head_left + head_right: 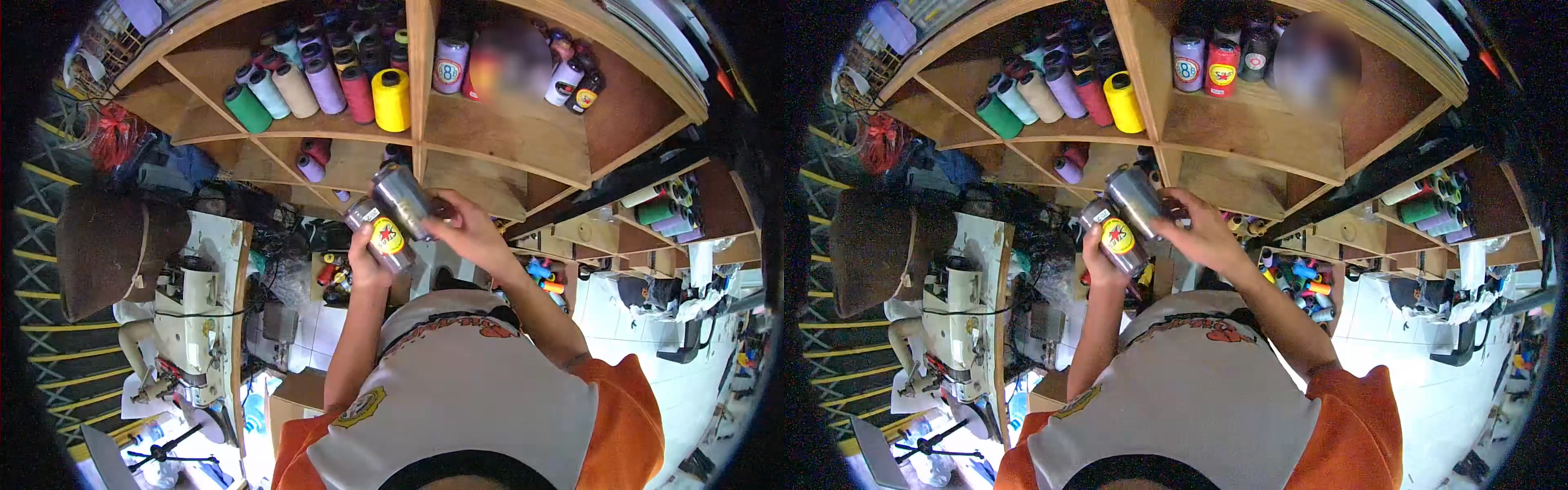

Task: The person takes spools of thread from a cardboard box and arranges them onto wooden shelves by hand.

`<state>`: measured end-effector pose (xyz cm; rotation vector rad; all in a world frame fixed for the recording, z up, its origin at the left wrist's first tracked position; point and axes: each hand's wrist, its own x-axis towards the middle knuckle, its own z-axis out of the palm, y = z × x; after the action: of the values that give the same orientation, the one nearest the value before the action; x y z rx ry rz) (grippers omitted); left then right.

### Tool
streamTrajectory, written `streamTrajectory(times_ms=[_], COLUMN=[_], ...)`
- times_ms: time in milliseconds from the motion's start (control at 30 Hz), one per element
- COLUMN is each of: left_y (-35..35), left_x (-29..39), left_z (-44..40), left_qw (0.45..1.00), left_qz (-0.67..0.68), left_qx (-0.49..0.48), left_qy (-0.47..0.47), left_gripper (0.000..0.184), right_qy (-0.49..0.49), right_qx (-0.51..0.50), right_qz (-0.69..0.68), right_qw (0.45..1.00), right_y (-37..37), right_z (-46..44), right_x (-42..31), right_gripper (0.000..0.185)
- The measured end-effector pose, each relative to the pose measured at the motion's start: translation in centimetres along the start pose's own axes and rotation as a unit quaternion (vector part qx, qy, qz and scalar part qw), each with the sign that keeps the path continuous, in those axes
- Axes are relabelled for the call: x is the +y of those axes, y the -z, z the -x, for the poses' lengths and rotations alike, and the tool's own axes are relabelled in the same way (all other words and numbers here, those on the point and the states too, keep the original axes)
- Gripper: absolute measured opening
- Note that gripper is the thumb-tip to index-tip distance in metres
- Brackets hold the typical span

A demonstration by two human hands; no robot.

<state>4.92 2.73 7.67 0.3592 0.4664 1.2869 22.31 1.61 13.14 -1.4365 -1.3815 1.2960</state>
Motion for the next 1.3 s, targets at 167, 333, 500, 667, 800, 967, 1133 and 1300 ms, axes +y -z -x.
streamTrajectory(times_ms=[167,333,500,667,800,967,1133,1300], left_y=[-1.0,-1.2,-2.4,-1.4,-1.7,-1.7,-1.8,-1.7], left_x=[-0.9,-2.2,-1.8,-2.7,-2.6,-2.1,-1.8,-2.1], left_z=[0.3,0.0,0.6,0.5,0.4,0.9,0.9,0.6], left_qw=[0.999,0.995,0.991,0.991,0.992,0.996,0.997,0.996], left_qz=[-0.041,0.038,0.023,0.016,0.016,-0.012,-0.027,-0.041], left_qx=[0.02,-0.063,-0.083,-0.103,-0.1,-0.07,-0.05,-0.057], left_qy=[0.017,0.063,0.105,0.085,0.076,0.051,0.048,0.057], left_gripper=[0.068,0.071,0.059,0.057,0.061,0.063,0.063,0.063], right_qy=[0.018,0.049,0.184,0.23,0.207,0.219,0.217,0.258], right_qx=[0.023,0.039,0.19,0.157,0.145,0.142,0.102,0.124], right_qz=[-0.033,-0.106,-0.059,0.312,0.4,0.396,0.32,0.308], right_qw=[0.999,0.992,0.962,0.908,0.881,0.881,0.917,0.907], right_y=[0.5,4.5,12.9,19.8,21.1,21.8,21.8,21.1], right_z=[0.5,1.4,-1.1,-7.2,-11.5,-13.1,-13.2,-12.9], right_x=[1.6,-0.9,-4.6,-8.7,-8.7,-7.3,-5.9,-5.8], right_gripper=[0.065,0.066,0.058,0.057,0.058,0.061,0.057,0.055])
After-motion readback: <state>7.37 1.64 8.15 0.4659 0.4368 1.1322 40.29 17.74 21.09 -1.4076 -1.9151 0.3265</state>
